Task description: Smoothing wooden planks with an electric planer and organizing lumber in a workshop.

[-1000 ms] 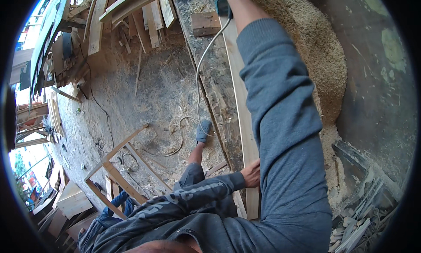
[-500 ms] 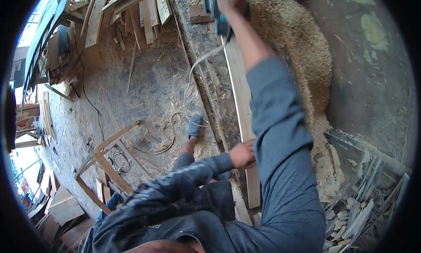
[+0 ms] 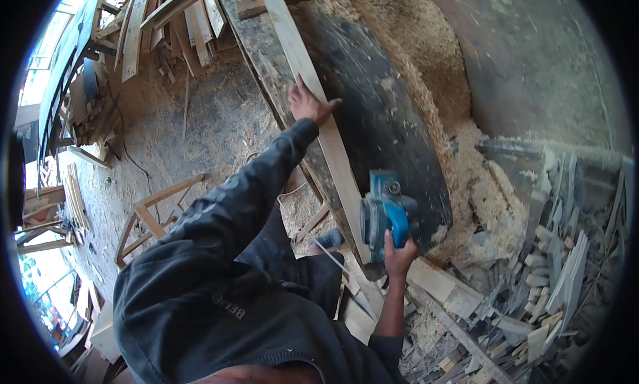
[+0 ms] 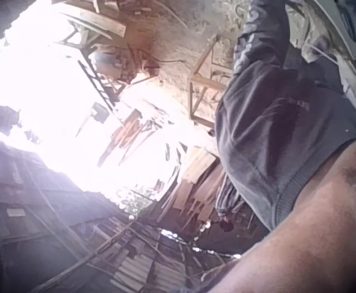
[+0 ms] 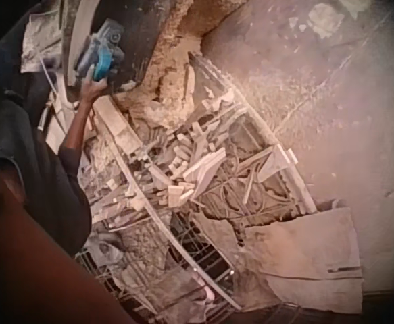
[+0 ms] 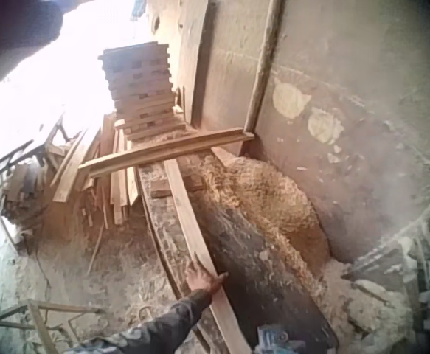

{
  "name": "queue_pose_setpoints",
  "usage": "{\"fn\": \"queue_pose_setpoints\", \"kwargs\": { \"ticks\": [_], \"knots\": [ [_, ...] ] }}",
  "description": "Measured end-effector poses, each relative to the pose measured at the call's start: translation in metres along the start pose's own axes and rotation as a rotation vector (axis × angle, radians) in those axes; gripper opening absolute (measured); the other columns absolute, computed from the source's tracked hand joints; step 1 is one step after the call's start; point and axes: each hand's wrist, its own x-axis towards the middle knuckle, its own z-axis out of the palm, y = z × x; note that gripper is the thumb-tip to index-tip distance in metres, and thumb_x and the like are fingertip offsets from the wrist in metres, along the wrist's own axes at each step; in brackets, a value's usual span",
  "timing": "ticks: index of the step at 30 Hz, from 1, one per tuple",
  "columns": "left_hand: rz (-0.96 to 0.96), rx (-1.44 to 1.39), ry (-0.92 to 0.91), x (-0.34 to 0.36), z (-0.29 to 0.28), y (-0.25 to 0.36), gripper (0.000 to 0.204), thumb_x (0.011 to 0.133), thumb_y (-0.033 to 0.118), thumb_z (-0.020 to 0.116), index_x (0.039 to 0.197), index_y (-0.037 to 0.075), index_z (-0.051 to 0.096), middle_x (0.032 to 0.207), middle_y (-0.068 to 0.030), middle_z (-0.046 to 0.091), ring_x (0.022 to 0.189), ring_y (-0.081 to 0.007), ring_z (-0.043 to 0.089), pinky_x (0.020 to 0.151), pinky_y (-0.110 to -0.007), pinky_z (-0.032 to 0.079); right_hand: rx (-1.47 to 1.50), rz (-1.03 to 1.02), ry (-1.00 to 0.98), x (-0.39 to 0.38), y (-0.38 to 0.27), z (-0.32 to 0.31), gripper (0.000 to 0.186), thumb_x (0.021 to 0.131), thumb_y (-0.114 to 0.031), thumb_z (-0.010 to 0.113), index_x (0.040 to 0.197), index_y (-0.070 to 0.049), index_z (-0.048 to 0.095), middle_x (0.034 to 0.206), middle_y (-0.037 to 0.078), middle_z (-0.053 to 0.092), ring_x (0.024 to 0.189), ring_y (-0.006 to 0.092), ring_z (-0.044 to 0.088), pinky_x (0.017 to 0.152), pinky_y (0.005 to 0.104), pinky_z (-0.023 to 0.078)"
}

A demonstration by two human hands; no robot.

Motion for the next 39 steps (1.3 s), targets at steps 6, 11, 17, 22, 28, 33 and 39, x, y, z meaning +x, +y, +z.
{"fn": "queue_pose_setpoints", "kwargs": {
  "ticks": [6, 11, 17, 22, 28, 33, 39],
  "knots": [
    [0.019, -0.419, -0.152, 0.023, -0.003, -0.053, 0.059, 0.071, 0.031, 0.086, 0.114, -0.002, 0.063, 0.101, -0.0204, 0.070, 0.094, -0.0332, 0.069, 0.086, -0.040, 0.054, 0.205, 0.140, 0.116, -0.097, 0.072, -0.082, 0.017, 0.091, -0.016, 0.072, 0.096, -0.003, 0.063, 0.074, 0.002, 0.061, 0.052, 0.0088, 0.055, 0.048, 0.0268, 0.044],
    [-0.011, -0.620, -0.264, -0.005, -0.006, -0.078, 0.045, 0.088, 0.031, 0.074, 0.123, 0.004, 0.065, 0.098, -0.0096, 0.070, 0.084, -0.0198, 0.068, 0.076, -0.034, 0.057, 0.176, 0.165, 0.154, -0.141, 0.117, -0.107, 0.017, 0.090, -0.016, 0.073, 0.093, -0.003, 0.062, 0.072, 0.002, 0.061, 0.052, 0.0095, 0.055, 0.048, 0.0264, 0.043],
    [0.333, -0.471, -0.135, 0.149, -0.108, -0.186, 0.055, 0.090, 0.036, 0.071, 0.136, 0.010, 0.056, 0.097, -0.0065, 0.070, 0.093, -0.0246, 0.071, 0.071, -0.039, 0.060, 0.259, -0.183, -0.033, -0.118, 0.157, -0.092, 0.021, 0.087, -0.018, 0.076, 0.091, 0.000, 0.066, 0.078, 0.008, 0.068, 0.066, 0.0157, 0.064, 0.064, 0.0326, 0.052],
    [-0.266, -0.778, -0.486, -0.045, 0.040, -0.055, 0.047, 0.092, 0.034, 0.072, 0.128, 0.006, 0.061, 0.110, -0.0113, 0.065, 0.100, -0.0297, 0.069, 0.082, -0.045, 0.062, 0.026, 0.074, 0.047, -0.188, 0.159, -0.144, 0.021, 0.084, -0.019, 0.078, 0.089, -0.002, 0.067, 0.077, 0.009, 0.069, 0.067, 0.0178, 0.066, 0.065, 0.0333, 0.051],
    [-0.282, -0.792, -0.323, 0.013, -0.014, -0.088, 0.051, 0.088, 0.039, 0.076, 0.124, 0.006, 0.062, 0.118, -0.0135, 0.065, 0.108, -0.0332, 0.063, 0.087, -0.046, 0.056, 0.000, -0.122, -0.114, -0.194, 0.146, -0.137, 0.020, 0.082, -0.019, 0.077, 0.086, -0.003, 0.065, 0.067, 0.011, 0.065, 0.059, 0.0234, 0.065, 0.057, 0.0354, 0.049],
    [-0.284, -0.694, -0.305, 0.012, -0.009, -0.091, 0.078, 0.081, 0.050, 0.080, 0.142, 0.014, 0.048, 0.143, -0.0133, 0.050, 0.128, -0.0383, 0.050, 0.094, -0.054, 0.052, 0.000, -0.105, -0.143, -0.206, 0.149, -0.128, 0.021, 0.081, -0.019, 0.077, 0.081, -0.003, 0.062, 0.062, 0.012, 0.061, 0.053, 0.0262, 0.063, 0.053, 0.0365, 0.048],
    [-0.104, -0.633, -0.330, 0.014, -0.034, -0.107, 0.082, 0.080, 0.038, 0.083, 0.142, -0.002, 0.047, 0.109, -0.0161, 0.070, 0.088, -0.0295, 0.070, 0.072, -0.040, 0.060, 0.057, -0.108, -0.133, -0.197, 0.133, -0.125, 0.020, 0.081, -0.017, 0.076, 0.085, -0.002, 0.064, 0.063, 0.010, 0.062, 0.054, 0.0219, 0.063, 0.054, 0.0348, 0.048]
  ]
}}
